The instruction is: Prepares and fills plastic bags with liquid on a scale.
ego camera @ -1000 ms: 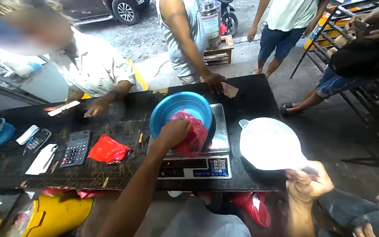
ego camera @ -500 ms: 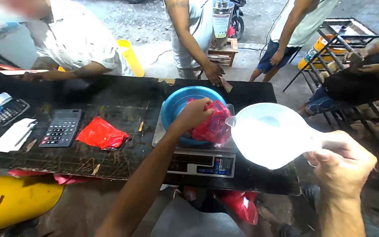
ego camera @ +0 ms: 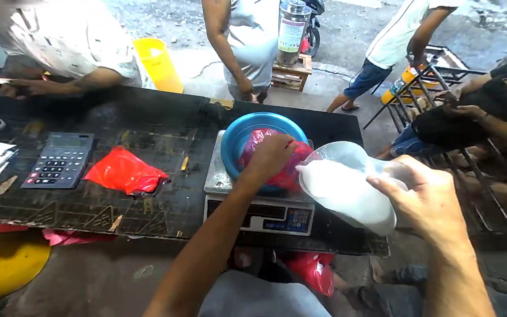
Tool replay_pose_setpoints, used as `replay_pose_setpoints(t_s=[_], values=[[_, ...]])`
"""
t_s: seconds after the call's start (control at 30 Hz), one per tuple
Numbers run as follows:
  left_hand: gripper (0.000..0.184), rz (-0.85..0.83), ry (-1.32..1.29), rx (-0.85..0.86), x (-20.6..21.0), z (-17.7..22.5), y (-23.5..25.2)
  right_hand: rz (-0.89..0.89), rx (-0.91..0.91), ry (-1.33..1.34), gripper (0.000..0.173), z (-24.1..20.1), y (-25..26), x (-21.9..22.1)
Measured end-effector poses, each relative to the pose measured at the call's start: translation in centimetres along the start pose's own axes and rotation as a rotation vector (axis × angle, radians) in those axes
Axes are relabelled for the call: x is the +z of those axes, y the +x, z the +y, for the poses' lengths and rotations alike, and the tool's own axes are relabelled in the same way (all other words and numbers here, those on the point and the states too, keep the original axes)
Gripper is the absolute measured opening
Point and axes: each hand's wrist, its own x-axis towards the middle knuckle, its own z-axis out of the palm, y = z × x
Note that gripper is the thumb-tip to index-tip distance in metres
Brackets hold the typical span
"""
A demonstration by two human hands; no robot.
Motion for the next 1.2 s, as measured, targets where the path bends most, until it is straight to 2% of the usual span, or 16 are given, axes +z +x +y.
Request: replay_pose_setpoints(t_s=[0.37, 0.63, 0.93, 1.2], values=[[0.030, 0.010, -0.084, -0.053, 1.0, -0.4, 0.4, -0.090, -0.019, -0.120, 0.048, -1.1, 1.8, 0.3], [0.035, -0.071, -0.108, -0.110, 0.0, -0.2, 0.9, -0.095, -0.043, -0.166, 0.051, -1.4, 2.9, 0.3], [0.031, -0.033, -0.135, -0.067, -0.5, -0.2, 0.4, -0.126, -0.074, -0.200, 0.055, -1.9, 3.5, 0.1], [0.030, -0.036, -0.140, -0.096, -0.1, -0.4, 0.1, -0.139, -0.038, -0.189, 0.055, -1.9, 3.5, 0.0]])
